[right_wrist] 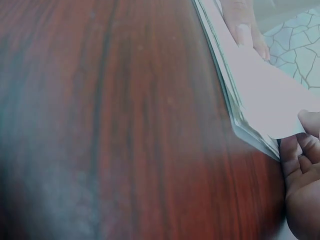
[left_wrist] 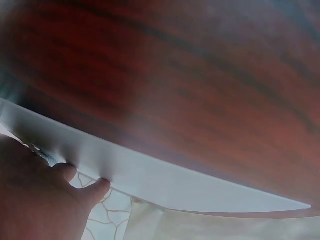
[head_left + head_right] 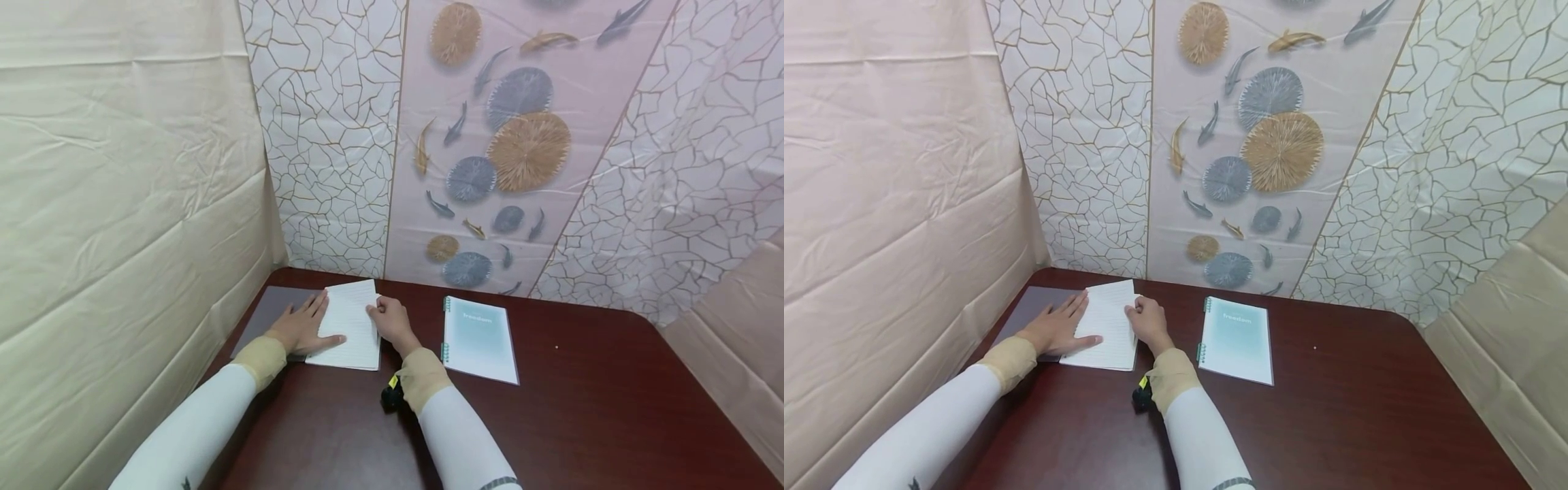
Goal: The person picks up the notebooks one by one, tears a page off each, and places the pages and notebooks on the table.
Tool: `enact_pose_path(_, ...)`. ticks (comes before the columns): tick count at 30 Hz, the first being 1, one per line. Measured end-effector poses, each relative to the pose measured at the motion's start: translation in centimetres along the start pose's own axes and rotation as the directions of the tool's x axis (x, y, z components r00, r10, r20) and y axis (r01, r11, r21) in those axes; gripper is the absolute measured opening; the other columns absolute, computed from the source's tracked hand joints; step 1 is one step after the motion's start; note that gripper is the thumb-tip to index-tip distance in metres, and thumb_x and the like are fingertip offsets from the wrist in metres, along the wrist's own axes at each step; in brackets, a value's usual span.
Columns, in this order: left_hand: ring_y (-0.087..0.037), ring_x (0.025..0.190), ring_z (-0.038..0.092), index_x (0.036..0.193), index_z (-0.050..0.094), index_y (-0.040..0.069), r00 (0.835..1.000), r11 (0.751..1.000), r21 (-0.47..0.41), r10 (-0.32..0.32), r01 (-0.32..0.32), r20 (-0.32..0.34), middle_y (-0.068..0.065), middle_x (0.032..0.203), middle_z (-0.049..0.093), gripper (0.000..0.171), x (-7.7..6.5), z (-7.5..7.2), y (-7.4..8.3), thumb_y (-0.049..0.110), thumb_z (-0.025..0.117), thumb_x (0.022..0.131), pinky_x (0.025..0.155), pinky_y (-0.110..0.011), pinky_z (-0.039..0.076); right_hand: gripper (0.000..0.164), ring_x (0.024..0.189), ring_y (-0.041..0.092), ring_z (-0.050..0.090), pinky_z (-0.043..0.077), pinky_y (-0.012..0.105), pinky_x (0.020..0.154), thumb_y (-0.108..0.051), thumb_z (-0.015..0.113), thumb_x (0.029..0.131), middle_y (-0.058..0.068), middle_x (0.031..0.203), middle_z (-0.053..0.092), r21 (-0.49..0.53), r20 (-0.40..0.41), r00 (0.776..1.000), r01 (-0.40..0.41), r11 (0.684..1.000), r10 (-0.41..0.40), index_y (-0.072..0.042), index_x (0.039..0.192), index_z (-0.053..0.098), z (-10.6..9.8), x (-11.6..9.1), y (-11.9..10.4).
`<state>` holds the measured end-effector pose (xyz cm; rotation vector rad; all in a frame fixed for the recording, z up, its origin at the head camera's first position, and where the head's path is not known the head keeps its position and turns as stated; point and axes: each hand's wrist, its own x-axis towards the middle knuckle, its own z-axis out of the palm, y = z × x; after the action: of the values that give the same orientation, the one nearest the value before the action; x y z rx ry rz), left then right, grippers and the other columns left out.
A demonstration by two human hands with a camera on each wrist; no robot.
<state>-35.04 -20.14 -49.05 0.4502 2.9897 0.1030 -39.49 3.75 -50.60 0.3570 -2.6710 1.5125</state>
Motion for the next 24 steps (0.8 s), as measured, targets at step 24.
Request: enact_pose_path(24, -0.037, 0.162, 0.016, 0.170, 0.011, 0.004, 1.000, 1.000, -0.007, -0.004, 0.003, -0.016, -0.010, 0.179, 0.003, 0.118, 0.38, 0.45, -0.15, 0.090, 0.036, 0.092, 0.122, -0.073, 0.017, 0.044, 0.052, 0.013, 0.024, 0.029, 0.029, 0.053, -0.020, 0.064, 0.107, -0.005, 0.059, 0.026, 0.036, 0.047, 0.998, 0.036, 0.999, -0.038, -0.014, 0.074, 0.036, -0.40, 0.06, 0.66)
